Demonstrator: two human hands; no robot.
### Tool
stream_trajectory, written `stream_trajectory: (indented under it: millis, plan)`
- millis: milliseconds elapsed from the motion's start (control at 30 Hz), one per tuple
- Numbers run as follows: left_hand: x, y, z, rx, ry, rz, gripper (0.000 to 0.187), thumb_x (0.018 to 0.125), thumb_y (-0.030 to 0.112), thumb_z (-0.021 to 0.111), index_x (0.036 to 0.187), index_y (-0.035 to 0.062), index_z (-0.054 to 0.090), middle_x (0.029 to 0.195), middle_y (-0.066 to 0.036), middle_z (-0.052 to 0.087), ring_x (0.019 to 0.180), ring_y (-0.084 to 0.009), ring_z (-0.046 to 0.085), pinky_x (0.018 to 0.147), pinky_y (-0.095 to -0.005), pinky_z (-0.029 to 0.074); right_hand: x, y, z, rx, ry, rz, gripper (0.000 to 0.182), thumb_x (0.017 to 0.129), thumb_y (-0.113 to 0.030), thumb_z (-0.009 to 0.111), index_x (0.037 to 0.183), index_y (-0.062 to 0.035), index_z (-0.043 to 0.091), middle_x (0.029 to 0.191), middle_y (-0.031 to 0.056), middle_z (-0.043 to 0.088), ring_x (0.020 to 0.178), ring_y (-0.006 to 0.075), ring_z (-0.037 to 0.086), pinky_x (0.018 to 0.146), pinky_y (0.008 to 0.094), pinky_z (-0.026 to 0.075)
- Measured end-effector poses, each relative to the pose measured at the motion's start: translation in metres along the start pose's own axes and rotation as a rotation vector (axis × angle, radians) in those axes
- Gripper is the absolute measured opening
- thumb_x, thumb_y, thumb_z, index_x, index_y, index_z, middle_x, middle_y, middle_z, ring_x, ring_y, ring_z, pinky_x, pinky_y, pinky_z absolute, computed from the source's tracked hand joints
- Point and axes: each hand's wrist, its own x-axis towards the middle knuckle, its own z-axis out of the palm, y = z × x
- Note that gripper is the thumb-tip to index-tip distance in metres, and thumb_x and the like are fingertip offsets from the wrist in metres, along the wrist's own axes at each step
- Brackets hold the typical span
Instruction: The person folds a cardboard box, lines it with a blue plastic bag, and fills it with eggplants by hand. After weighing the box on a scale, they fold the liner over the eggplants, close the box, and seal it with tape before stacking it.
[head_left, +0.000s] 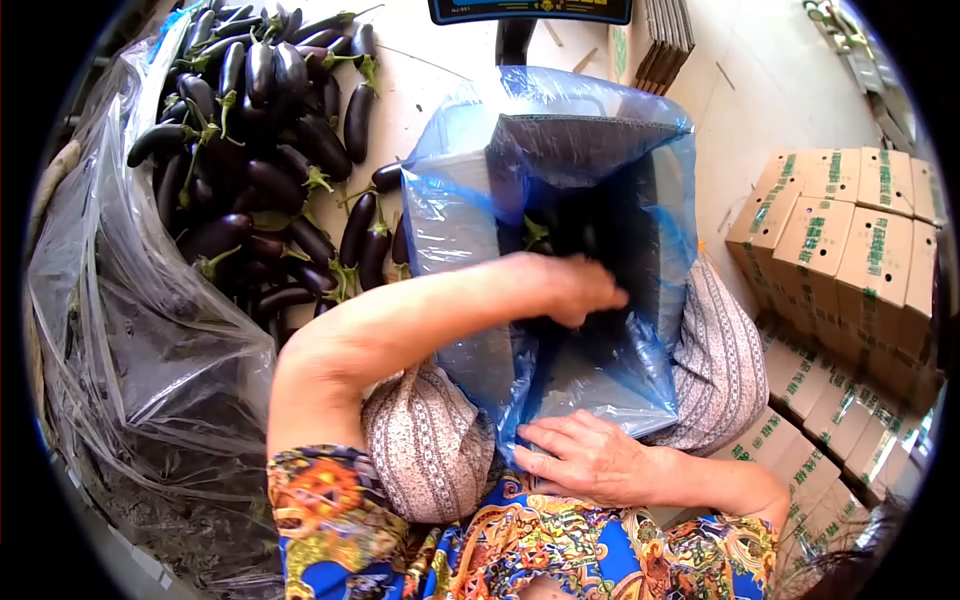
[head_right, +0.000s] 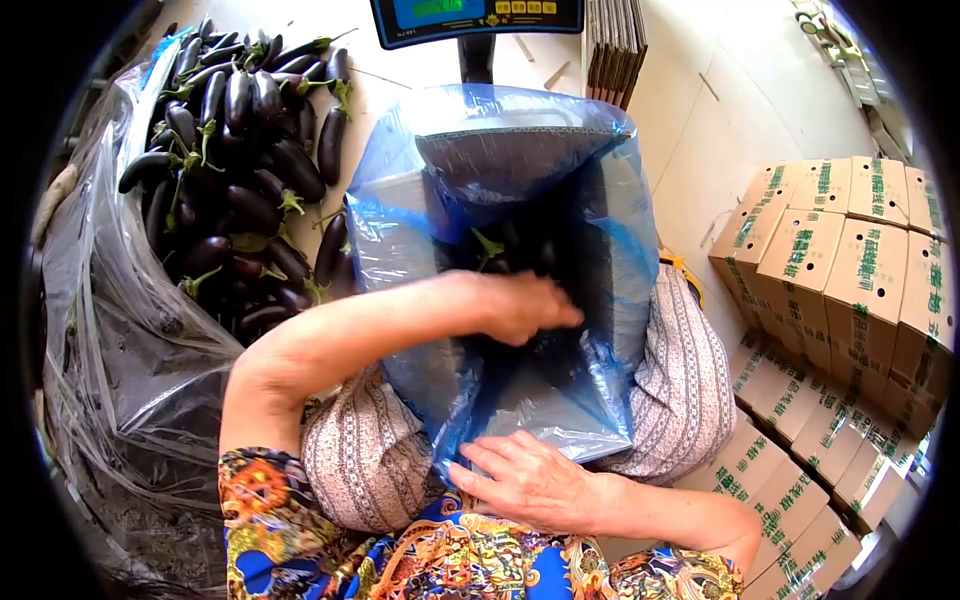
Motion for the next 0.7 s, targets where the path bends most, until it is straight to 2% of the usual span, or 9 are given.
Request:
stream_trajectory:
  millis: [33,100,200,233,300,367,433,567,700]
  plan:
    - [-0.021,0.012,-0.039,-0.069,0.08,0.003,0.058,0.079,-0.001,0.061,0.136,0.0046,0.052,0.125,-0.017,0.061,0.119,-0.0356,0.057,0.101,-0.0434,0.046,0.004,-0.005,-0.014,0.044,-0.059,0.03,0.048,0.085,-0.029,0.065,0.123,-0.0004,0.055,0.123,0.0208,0.059,0.114,0.0314,0.059,0.087,0.0429,0.049]
    - [-0.068,0.019,-0.074,-0.186,0.455,0.086,0.06,0.078,-0.004,0.063,0.136,0.0042,0.053,0.126,-0.018,0.061,0.118,-0.0338,0.058,0.099,-0.0389,0.049,0.008,-0.012,-0.034,0.115,-0.182,0.075,0.054,0.088,-0.032,0.065,0.129,0.0002,0.052,0.128,0.023,0.055,0.119,0.0353,0.055,0.091,0.0461,0.047]
    - [-0.151,0.031,-0.087,-0.405,0.917,-0.05,0.048,0.085,0.0,0.064,0.132,0.0036,0.057,0.118,-0.014,0.067,0.106,-0.0257,0.065,0.092,-0.0355,0.052,0.011,-0.004,-0.072,0.31,-0.324,0.088,0.055,0.093,-0.036,0.063,0.132,0.0015,0.05,0.131,0.0257,0.053,0.125,0.0404,0.051,0.101,0.0482,0.044]
    - [-0.178,0.031,-0.077,-0.562,1.08,-0.134,0.041,0.089,0.003,0.065,0.129,0.0035,0.06,0.112,-0.012,0.07,0.1,-0.0226,0.067,0.087,-0.0352,0.054,0.013,0.004,-0.08,0.394,-0.144,0.046,0.055,0.09,-0.034,0.07,0.13,0.0008,0.055,0.124,0.0211,0.061,0.11,0.0349,0.062,0.093,0.043,0.051]
    - [-0.228,0.024,-0.046,-0.736,1.374,-0.364,0.035,0.093,0.004,0.061,0.128,0.0023,0.06,0.108,-0.009,0.071,0.096,-0.0161,0.067,0.085,-0.0298,0.053,0.022,0.007,-0.1,0.493,-0.01,0.309,0.046,0.087,-0.027,0.073,0.121,0.0021,0.061,0.107,0.0183,0.068,0.091,0.0329,0.069,0.082,0.0413,0.055]
    - [-0.27,-0.008,0.006,-0.825,1.637,-0.534,0.032,0.094,0.004,0.059,0.126,0.0015,0.061,0.105,-0.008,0.07,0.094,-0.0153,0.066,0.083,-0.0268,0.052,0.032,0.032,-0.09,0.179,0.162,0.426,0.039,0.086,-0.021,0.072,0.116,0.0028,0.063,0.096,0.0193,0.07,0.083,0.0355,0.069,0.075,0.0428,0.055]
    - [-0.295,-0.032,0.064,-0.791,1.727,-0.764,0.031,0.093,0.004,0.058,0.124,0.0012,0.061,0.101,-0.007,0.07,0.091,-0.0134,0.065,0.082,-0.0247,0.05,0.037,0.076,-0.073,-0.088,0.008,0.446,0.042,0.089,-0.023,0.068,0.116,0.0076,0.058,0.098,0.0262,0.067,0.087,0.0416,0.067,0.076,0.0467,0.054]
    - [-0.305,-0.068,0.186,-0.729,1.589,-1.089,0.027,0.091,0.006,0.059,0.117,0.002,0.064,0.103,-0.005,0.07,0.091,-0.0133,0.065,0.079,-0.0268,0.052,0.057,0.133,-0.035,-0.199,-0.455,0.767,0.051,0.088,-0.033,0.065,0.114,0.0101,0.057,0.097,0.0352,0.064,0.095,0.0474,0.064,0.083,0.0515,0.052]
    - [-0.281,-0.076,0.221,-0.45,1.512,-1.297,0.029,0.087,0.007,0.06,0.116,0.0015,0.064,0.106,-0.014,0.069,0.098,-0.0247,0.068,0.09,-0.0348,0.052,0.062,0.187,0.028,-0.06,-0.16,0.984,0.08,0.079,-0.046,0.075,0.125,0.0142,0.049,0.112,0.0365,0.062,0.106,0.0493,0.061,0.093,0.0478,0.05]
